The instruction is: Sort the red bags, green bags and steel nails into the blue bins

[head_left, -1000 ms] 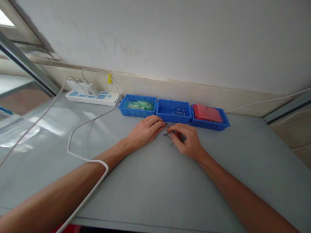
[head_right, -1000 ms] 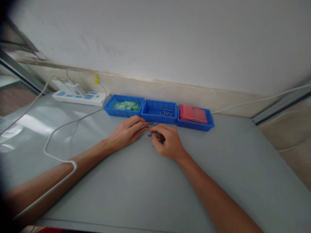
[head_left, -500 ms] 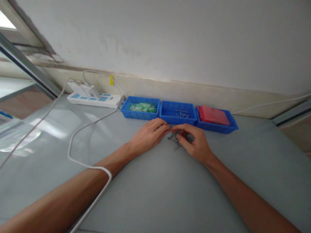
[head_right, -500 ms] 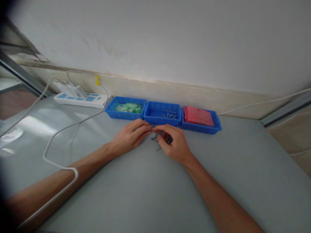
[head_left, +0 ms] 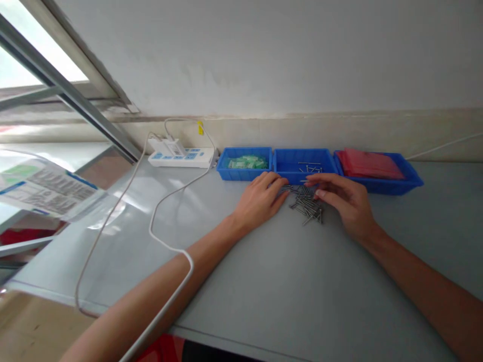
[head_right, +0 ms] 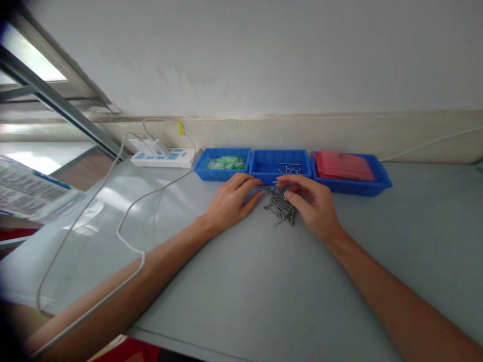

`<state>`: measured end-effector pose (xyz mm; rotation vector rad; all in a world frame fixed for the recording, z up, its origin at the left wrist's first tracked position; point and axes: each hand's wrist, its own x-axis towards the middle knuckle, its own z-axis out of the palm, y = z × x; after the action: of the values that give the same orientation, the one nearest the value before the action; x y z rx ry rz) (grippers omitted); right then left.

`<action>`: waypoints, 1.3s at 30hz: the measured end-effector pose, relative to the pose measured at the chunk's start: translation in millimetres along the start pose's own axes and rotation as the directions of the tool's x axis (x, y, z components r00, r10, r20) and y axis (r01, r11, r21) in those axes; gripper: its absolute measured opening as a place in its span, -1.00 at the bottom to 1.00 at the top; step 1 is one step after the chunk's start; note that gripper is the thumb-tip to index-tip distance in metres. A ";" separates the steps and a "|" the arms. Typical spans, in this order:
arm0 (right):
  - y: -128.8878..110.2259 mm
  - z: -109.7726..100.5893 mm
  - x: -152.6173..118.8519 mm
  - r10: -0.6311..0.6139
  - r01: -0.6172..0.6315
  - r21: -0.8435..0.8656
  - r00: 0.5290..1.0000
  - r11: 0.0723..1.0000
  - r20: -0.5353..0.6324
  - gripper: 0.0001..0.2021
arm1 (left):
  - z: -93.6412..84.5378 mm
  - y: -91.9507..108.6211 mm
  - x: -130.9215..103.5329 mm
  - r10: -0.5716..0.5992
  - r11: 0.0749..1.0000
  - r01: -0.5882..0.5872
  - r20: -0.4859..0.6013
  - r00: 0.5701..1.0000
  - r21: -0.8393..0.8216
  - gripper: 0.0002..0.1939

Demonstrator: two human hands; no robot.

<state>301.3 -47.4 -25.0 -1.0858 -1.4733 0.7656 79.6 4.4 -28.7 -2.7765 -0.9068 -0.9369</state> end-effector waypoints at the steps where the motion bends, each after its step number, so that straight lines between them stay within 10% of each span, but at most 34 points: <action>1: 0.2 0.3 0.9 0.008 -0.007 0.023 1.000 1.000 -0.029 -0.70 | 0.9 -1.2 -0.3 -0.023 1.000 0.023 0.006 1.000 0.009 -0.73; 9: 2.9 3.0 5.8 0.041 -0.036 0.040 0.992 0.999 -0.121 -0.44 | 5.7 -6.4 -1.1 -0.090 0.996 0.088 0.080 0.993 0.032 -0.75; 23: -1.8 5.7 2.4 0.017 -0.007 0.078 0.992 0.997 -0.127 -0.70 | 4.9 -3.2 0.6 -0.115 0.993 0.119 0.131 0.985 -0.024 -0.80; 39: -1.5 1.1 0.5 0.069 -0.071 0.014 0.988 0.997 0.135 -0.68 | -0.7 6.5 0.9 0.052 0.973 -0.094 -0.196 0.979 -0.213 -0.87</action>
<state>299.8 -47.4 -23.6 -1.0940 -1.5442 0.9158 83.5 -0.7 -26.9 -2.8090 -0.7061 -1.3382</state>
